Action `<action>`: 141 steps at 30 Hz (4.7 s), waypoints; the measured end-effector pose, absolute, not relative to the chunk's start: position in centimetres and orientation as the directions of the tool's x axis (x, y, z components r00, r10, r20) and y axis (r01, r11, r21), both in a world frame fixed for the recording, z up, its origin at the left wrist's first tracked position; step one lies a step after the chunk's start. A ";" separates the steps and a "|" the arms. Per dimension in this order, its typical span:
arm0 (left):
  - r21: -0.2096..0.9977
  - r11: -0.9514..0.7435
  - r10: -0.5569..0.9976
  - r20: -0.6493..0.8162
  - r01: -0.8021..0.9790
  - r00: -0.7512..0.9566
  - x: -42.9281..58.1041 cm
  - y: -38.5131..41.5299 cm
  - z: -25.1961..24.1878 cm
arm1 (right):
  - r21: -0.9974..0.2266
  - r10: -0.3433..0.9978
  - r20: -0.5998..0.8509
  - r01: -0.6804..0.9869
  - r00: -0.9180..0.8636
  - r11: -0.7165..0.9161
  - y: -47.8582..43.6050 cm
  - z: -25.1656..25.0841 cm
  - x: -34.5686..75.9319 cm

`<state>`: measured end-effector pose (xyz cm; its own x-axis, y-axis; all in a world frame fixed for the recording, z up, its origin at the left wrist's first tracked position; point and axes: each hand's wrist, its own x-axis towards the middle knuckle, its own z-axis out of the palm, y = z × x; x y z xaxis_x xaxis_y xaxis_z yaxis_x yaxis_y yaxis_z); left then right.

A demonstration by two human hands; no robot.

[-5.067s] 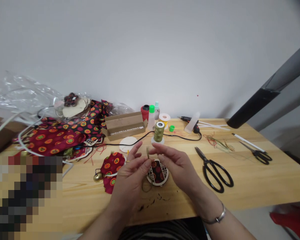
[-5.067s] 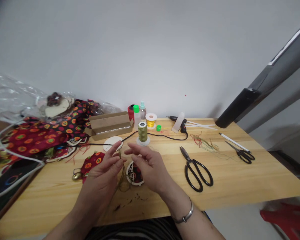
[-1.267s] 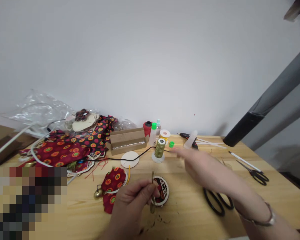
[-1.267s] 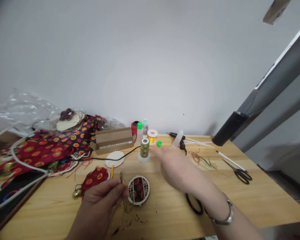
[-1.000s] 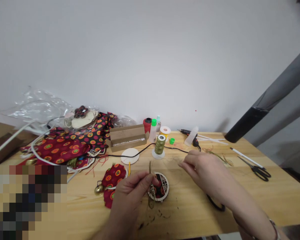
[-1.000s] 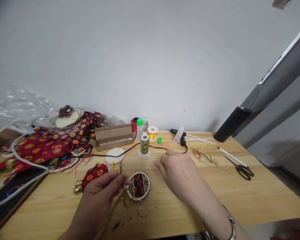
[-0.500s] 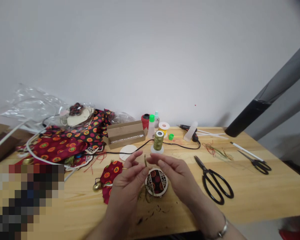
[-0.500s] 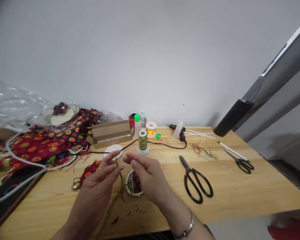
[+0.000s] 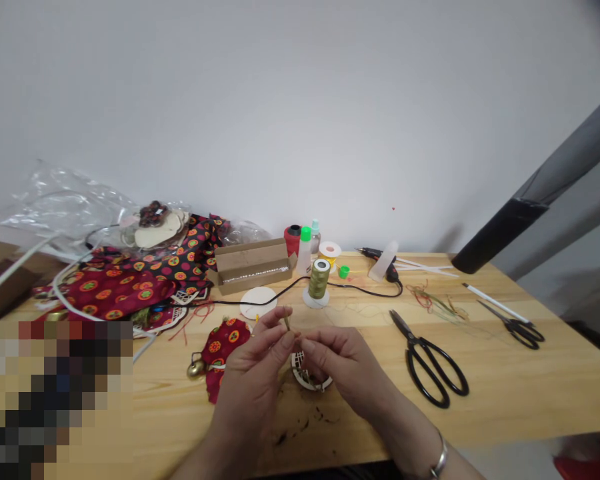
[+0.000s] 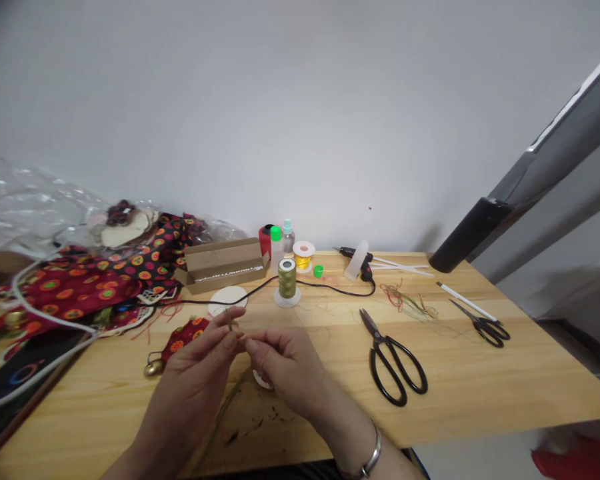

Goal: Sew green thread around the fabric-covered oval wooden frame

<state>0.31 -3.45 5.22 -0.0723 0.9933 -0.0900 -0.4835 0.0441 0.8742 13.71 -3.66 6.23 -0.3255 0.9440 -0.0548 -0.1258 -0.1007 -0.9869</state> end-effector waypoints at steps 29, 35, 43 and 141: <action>0.935 0.011 0.975 -0.089 -0.353 -0.205 -4.3 -0.4 5.4 | -0.981 0.963 -0.133 0.169 -0.235 -0.095 -4.5 7.5 21.0; 0.924 -0.003 0.975 -0.083 -0.382 -0.207 -4.2 -0.5 5.6 | -0.982 0.979 -0.096 0.179 -0.179 -0.063 -4.8 8.0 21.4; 0.830 -0.065 0.964 -0.091 -0.554 -0.248 -5.0 -0.4 5.9 | -0.969 0.988 -0.124 0.227 -0.094 -0.100 -4.5 7.3 22.8; 0.931 0.276 0.949 -0.224 -0.240 0.223 -0.7 -5.0 4.4 | -0.940 0.967 0.064 -0.311 0.246 0.142 -2.4 9.5 22.7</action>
<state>-0.70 -4.98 4.41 0.2227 0.9487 -0.2244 -0.2397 0.2764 0.9307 22.67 -2.42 9.52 0.2457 0.9672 0.0644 -0.3113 0.1416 -0.9397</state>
